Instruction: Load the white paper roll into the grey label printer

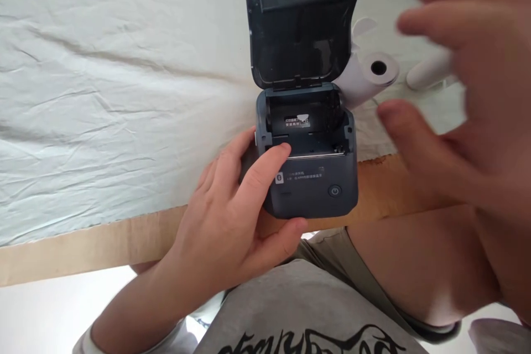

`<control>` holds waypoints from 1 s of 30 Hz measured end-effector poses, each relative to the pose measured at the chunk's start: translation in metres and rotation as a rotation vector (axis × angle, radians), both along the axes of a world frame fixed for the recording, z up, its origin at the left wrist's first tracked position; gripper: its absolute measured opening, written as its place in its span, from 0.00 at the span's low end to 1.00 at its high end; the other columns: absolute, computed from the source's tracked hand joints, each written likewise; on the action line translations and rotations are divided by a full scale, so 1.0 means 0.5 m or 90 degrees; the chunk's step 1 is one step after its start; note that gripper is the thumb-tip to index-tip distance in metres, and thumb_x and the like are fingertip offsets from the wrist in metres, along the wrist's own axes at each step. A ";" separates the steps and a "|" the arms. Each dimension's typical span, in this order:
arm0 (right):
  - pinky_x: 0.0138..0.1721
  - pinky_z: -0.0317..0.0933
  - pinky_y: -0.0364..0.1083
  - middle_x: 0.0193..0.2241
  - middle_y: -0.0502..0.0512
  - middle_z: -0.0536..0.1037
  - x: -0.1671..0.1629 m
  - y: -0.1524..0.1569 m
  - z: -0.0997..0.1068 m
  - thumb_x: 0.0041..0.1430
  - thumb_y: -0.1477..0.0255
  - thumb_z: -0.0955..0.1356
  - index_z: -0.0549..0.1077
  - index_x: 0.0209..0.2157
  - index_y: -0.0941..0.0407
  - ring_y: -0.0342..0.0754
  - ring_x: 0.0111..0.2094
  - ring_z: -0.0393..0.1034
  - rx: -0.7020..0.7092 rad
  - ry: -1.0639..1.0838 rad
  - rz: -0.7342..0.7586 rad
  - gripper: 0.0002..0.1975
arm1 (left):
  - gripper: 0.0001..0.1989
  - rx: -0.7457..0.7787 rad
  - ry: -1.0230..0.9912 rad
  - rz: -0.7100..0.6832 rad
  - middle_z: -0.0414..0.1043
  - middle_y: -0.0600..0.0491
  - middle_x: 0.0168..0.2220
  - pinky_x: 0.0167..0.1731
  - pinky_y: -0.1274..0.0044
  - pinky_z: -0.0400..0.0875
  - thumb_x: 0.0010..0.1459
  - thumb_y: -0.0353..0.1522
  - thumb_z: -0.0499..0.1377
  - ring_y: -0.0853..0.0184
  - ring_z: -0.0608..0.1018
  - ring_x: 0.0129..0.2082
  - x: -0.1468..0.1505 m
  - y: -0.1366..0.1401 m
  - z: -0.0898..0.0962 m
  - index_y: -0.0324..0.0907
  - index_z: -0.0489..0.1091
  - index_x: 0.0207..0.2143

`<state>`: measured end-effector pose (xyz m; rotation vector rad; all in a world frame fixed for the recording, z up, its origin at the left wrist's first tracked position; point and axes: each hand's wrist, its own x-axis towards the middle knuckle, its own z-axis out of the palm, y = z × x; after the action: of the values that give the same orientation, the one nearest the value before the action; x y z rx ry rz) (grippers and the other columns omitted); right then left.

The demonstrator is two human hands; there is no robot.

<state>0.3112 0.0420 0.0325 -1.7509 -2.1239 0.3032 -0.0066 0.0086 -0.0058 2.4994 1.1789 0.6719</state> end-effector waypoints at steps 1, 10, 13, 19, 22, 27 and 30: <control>0.91 0.54 0.61 0.84 0.42 0.61 -0.011 0.002 -0.008 0.84 0.44 0.59 0.65 0.80 0.36 0.51 0.88 0.56 0.027 -0.044 0.038 0.32 | 0.30 0.002 -0.002 0.003 0.71 0.24 0.76 0.66 0.50 0.88 0.85 0.47 0.55 0.38 0.82 0.75 0.000 0.001 0.003 0.38 0.66 0.76; 0.57 0.76 0.53 0.61 0.55 0.77 -0.039 0.050 -0.038 0.75 0.56 0.63 0.69 0.69 0.42 0.40 0.49 0.75 -0.067 0.031 0.008 0.25 | 0.30 0.005 0.015 0.005 0.72 0.24 0.75 0.66 0.47 0.87 0.85 0.48 0.53 0.36 0.82 0.75 -0.002 -0.002 0.001 0.40 0.66 0.76; 0.47 0.71 0.50 0.51 0.50 0.78 -0.033 0.051 -0.042 0.73 0.62 0.63 0.67 0.70 0.44 0.35 0.35 0.60 -0.057 0.067 0.038 0.26 | 0.30 0.009 0.007 0.001 0.72 0.23 0.75 0.66 0.47 0.87 0.85 0.48 0.54 0.36 0.82 0.75 -0.002 -0.003 -0.004 0.39 0.66 0.77; 0.41 0.67 0.45 0.51 0.48 0.79 -0.016 0.057 -0.043 0.76 0.63 0.64 0.68 0.56 0.51 0.34 0.34 0.65 -0.034 0.074 0.188 0.12 | 0.29 -0.005 0.031 0.002 0.71 0.24 0.76 0.68 0.49 0.86 0.85 0.47 0.53 0.37 0.81 0.75 -0.001 -0.003 0.006 0.39 0.65 0.76; 0.36 0.64 0.42 0.41 0.47 0.73 -0.011 0.058 -0.046 0.77 0.64 0.65 0.69 0.60 0.49 0.32 0.28 0.55 -0.017 0.055 0.167 0.14 | 0.30 -0.011 0.040 -0.009 0.70 0.24 0.76 0.68 0.49 0.86 0.85 0.47 0.54 0.37 0.81 0.76 -0.004 -0.001 0.013 0.39 0.64 0.77; 0.42 0.74 0.42 0.50 0.54 0.73 -0.001 0.060 -0.054 0.83 0.57 0.65 0.73 0.60 0.50 0.35 0.38 0.69 0.031 0.009 0.201 0.15 | 0.30 -0.011 0.067 -0.037 0.69 0.22 0.75 0.66 0.50 0.87 0.85 0.46 0.56 0.35 0.82 0.75 -0.011 0.005 0.020 0.37 0.63 0.77; 0.38 0.71 0.41 0.49 0.53 0.74 0.002 0.060 -0.048 0.83 0.62 0.66 0.73 0.62 0.48 0.35 0.38 0.68 0.025 0.035 0.211 0.13 | 0.30 -0.010 0.069 -0.037 0.69 0.22 0.75 0.65 0.49 0.87 0.85 0.46 0.56 0.35 0.82 0.74 -0.011 0.007 0.020 0.37 0.62 0.77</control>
<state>0.3124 0.0718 0.0083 -1.3471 -2.3583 0.3897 -0.0121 0.0120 0.0041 2.5746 1.1388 0.5176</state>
